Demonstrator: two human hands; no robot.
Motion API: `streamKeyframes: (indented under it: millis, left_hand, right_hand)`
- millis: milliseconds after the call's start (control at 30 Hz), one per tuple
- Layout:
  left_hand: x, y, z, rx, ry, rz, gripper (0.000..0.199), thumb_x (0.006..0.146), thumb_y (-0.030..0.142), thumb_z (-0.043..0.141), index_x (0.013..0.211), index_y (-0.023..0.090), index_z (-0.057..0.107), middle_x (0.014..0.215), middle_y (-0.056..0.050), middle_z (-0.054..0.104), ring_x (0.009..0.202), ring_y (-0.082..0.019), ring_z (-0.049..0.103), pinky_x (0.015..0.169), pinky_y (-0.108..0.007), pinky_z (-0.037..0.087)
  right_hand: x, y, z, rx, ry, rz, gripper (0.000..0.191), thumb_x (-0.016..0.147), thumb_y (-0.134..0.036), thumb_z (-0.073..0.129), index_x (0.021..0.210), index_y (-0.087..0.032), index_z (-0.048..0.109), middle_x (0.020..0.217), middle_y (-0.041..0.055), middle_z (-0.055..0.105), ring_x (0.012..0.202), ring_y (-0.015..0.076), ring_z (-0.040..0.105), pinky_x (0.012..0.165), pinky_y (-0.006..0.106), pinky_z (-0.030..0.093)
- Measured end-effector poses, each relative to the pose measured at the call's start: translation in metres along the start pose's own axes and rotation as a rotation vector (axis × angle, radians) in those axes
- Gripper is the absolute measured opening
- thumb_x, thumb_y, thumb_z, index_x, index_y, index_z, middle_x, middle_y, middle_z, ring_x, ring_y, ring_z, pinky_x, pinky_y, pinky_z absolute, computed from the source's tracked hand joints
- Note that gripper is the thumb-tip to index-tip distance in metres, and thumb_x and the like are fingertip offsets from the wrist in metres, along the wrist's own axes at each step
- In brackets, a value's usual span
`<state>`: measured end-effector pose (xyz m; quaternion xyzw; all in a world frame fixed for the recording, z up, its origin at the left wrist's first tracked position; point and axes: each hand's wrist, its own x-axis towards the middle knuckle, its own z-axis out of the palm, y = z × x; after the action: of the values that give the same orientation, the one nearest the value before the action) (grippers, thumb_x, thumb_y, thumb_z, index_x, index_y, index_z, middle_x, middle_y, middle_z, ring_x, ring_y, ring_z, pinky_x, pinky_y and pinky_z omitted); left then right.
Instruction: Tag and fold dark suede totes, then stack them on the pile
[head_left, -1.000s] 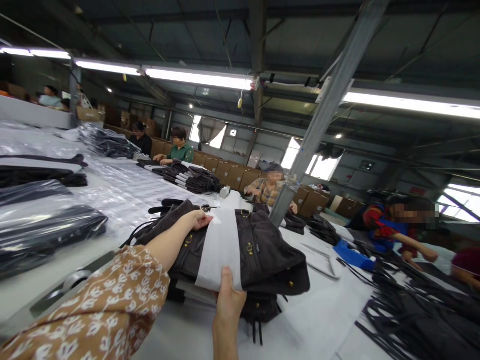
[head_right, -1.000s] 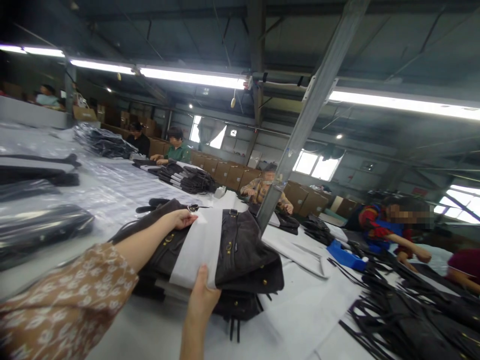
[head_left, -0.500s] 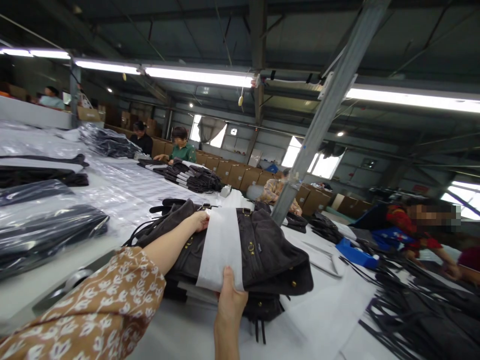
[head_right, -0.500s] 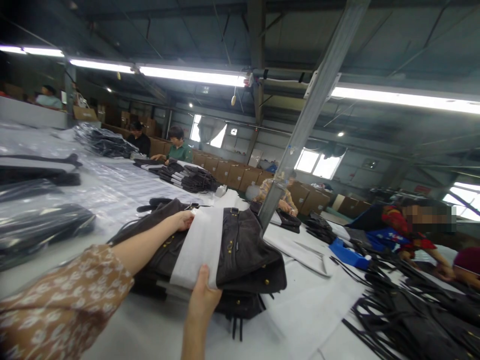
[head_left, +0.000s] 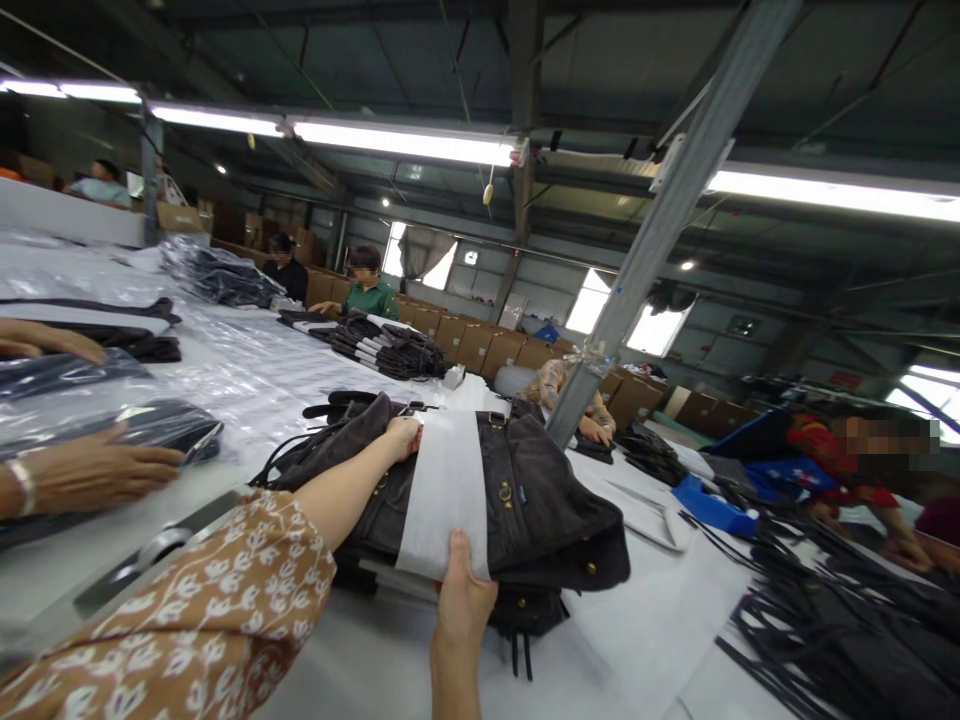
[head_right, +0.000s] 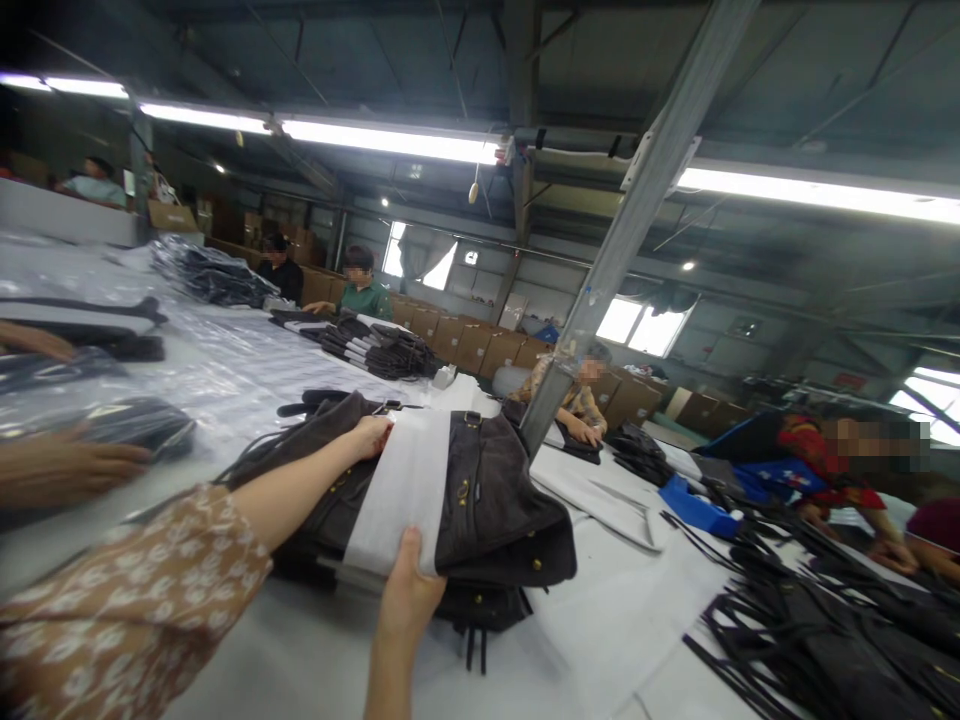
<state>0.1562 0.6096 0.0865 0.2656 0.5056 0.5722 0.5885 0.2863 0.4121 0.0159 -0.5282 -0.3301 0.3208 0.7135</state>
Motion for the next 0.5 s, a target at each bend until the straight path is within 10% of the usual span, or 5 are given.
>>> streamKeyframes:
  millis: [267, 500]
  left_hand:
    - [-0.073, 0.024, -0.016, 0.168, 0.133, 0.330, 0.024, 0.093, 0.035, 0.047, 0.090, 0.014, 0.059, 0.081, -0.003, 0.063, 0.068, -0.012, 0.060, 0.063, -0.026, 0.051]
    - [-0.211, 0.075, -0.035, 0.338, -0.067, 0.635, 0.017, 0.083, 0.021, 0.048, 0.069, 0.019, 0.057, 0.069, -0.003, 0.063, 0.061, -0.013, 0.062, 0.059, -0.022, 0.047]
  right_hand:
    - [-0.003, -0.021, 0.002, -0.054, 0.049, 0.108, 0.064, 0.059, -0.047, 0.074, 0.108, -0.008, 0.065, 0.104, 0.0151, 0.070, 0.104, 0.0296, 0.063, 0.081, 0.033, 0.056]
    - [-0.028, -0.063, 0.010, 0.074, -0.145, 0.270, 0.071, 0.058, -0.059, 0.073, 0.116, -0.021, 0.057, 0.122, 0.0138, 0.061, 0.100, 0.0289, 0.064, 0.069, 0.039, 0.059]
